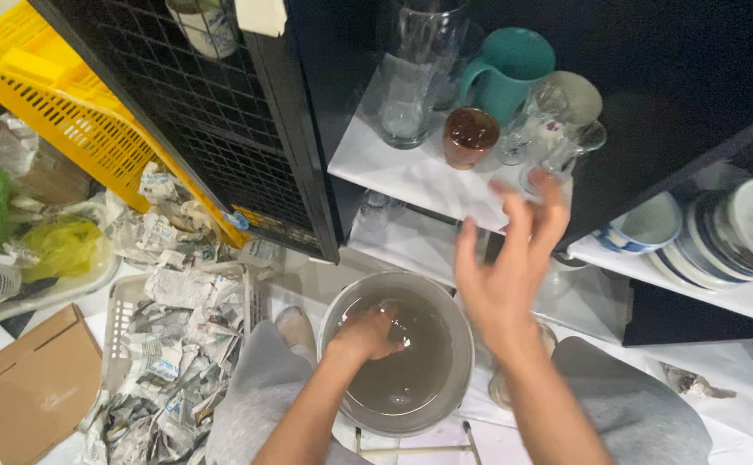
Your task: The person washes various glassware and a small container in a bucket of water using a sponge. They scrub each item, rinse it in the water, and place it on a nearby shelf.
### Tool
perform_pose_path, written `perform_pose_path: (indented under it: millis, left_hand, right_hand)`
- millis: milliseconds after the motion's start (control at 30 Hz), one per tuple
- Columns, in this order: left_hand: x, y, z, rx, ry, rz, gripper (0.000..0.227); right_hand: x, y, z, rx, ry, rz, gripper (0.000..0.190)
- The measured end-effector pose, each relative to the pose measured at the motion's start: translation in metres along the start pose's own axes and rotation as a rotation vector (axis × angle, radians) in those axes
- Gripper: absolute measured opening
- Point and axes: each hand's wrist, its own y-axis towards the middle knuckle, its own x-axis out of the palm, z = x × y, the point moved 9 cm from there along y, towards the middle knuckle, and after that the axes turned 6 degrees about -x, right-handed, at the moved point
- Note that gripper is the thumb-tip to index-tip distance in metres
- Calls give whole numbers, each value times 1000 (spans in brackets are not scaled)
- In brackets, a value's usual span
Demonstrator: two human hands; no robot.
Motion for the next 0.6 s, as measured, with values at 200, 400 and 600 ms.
perform_pose_path:
  millis: [200, 400, 600]
  left_hand:
    - [6, 2, -1, 2, 7, 17, 88]
    - [7, -7, -3, -43, -13, -31, 84]
    - [14, -1, -7, 11, 2, 23, 81]
  right_hand:
    - [-6, 54, 17, 71, -175, -276, 67]
    - [4, 55, 45, 62, -333, -436, 49]
    - [11, 74, 53, 25, -400, -556, 37]
